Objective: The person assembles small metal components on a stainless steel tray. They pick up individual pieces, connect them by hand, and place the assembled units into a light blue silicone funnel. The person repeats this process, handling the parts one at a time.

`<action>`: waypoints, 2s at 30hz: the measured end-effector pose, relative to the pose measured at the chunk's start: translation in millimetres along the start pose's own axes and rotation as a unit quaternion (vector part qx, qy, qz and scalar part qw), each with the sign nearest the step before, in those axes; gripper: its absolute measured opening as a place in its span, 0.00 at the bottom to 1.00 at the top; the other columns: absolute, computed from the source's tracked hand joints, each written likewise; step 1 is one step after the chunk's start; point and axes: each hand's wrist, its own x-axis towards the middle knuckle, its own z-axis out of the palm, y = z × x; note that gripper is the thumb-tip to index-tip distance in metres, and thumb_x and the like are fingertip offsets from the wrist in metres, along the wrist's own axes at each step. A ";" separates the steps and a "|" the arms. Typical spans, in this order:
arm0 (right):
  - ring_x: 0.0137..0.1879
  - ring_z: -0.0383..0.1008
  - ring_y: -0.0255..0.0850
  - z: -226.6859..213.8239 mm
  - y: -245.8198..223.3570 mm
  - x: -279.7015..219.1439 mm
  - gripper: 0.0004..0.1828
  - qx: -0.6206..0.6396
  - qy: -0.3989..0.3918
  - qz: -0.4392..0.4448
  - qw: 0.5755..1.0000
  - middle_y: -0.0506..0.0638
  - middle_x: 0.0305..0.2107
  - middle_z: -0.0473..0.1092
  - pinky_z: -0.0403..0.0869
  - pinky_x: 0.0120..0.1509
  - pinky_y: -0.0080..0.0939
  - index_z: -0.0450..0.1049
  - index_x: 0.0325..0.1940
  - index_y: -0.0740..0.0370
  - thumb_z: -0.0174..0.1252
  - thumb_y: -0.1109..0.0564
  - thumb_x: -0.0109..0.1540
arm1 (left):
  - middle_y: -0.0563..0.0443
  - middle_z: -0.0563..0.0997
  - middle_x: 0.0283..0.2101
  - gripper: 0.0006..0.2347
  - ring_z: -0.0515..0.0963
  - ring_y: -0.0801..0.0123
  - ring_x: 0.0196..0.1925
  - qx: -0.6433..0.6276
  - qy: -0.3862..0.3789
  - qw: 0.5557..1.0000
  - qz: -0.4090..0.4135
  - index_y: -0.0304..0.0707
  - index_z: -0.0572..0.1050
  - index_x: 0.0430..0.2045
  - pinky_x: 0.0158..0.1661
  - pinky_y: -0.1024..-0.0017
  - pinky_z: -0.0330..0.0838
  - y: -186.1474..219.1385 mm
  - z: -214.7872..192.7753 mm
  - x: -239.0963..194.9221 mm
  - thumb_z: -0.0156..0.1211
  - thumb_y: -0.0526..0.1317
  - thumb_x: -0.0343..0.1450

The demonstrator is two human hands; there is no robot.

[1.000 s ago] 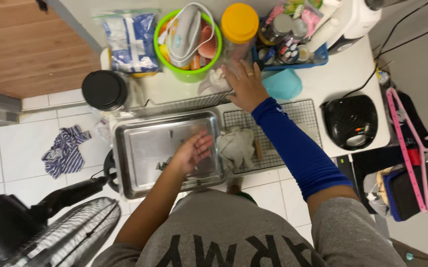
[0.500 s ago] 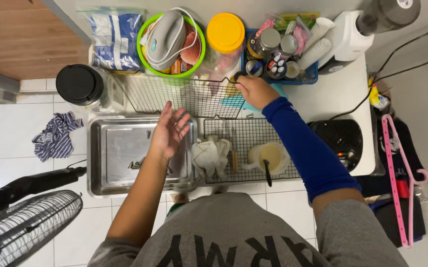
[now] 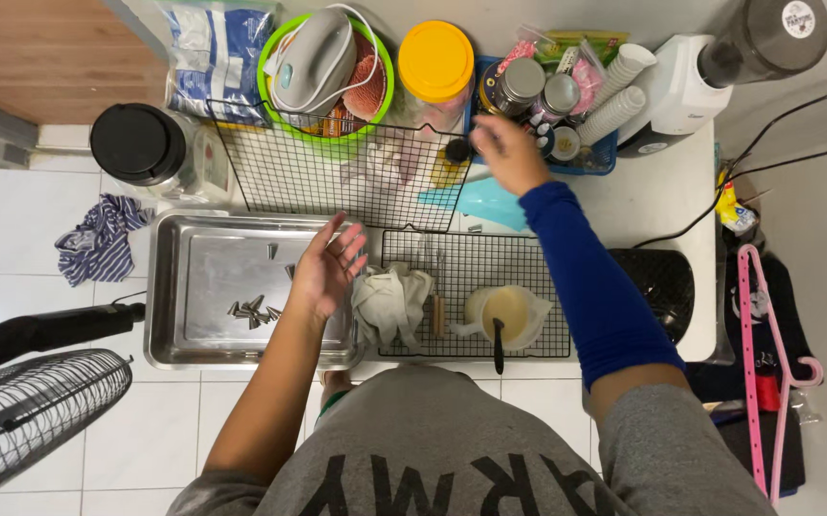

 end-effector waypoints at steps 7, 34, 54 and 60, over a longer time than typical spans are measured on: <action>0.35 0.80 0.42 -28.0 136.0 -57.0 0.13 0.046 0.092 0.312 0.944 0.53 0.37 0.77 0.79 0.34 0.37 0.75 0.48 0.68 0.60 0.55 0.67 | 0.55 0.80 0.52 0.22 0.79 0.71 0.51 -0.010 0.025 1.000 -0.005 0.48 0.67 0.64 0.52 0.67 0.70 -10.0 -11.4 -10.6 0.50 0.50 0.75; 0.52 0.72 0.53 -66.2 -282.6 -158.8 0.18 -0.130 -0.086 -0.114 0.981 0.58 0.46 0.68 0.72 0.57 0.48 0.72 0.50 0.65 0.63 0.64 0.55 | 0.37 0.67 0.68 0.49 0.65 0.48 0.71 0.540 -0.251 0.736 0.322 0.37 0.60 0.69 0.66 0.50 0.58 45.8 68.6 -122.6 0.81 0.51 0.53; 0.35 0.75 0.39 98.8 -425.1 -170.4 0.18 -0.039 -0.194 -0.191 0.961 0.54 0.51 0.73 0.75 0.37 0.39 0.76 0.47 0.64 0.53 0.70 0.53 | 0.40 0.77 0.51 0.41 0.81 0.48 0.52 0.596 -0.022 0.695 0.402 0.37 0.66 0.59 0.49 0.58 0.76 90.2 -127.3 -226.4 0.78 0.51 0.52; 0.28 0.71 0.33 163.2 -416.9 -160.2 0.13 0.039 -0.209 -0.079 0.974 0.51 0.32 0.76 0.69 0.32 0.35 0.75 0.46 0.65 0.65 0.56 0.61 | 0.39 0.78 0.49 0.38 0.80 0.46 0.51 0.629 0.038 0.673 0.388 0.34 0.68 0.58 0.47 0.56 0.75 73.0 -174.1 -228.7 0.76 0.51 0.55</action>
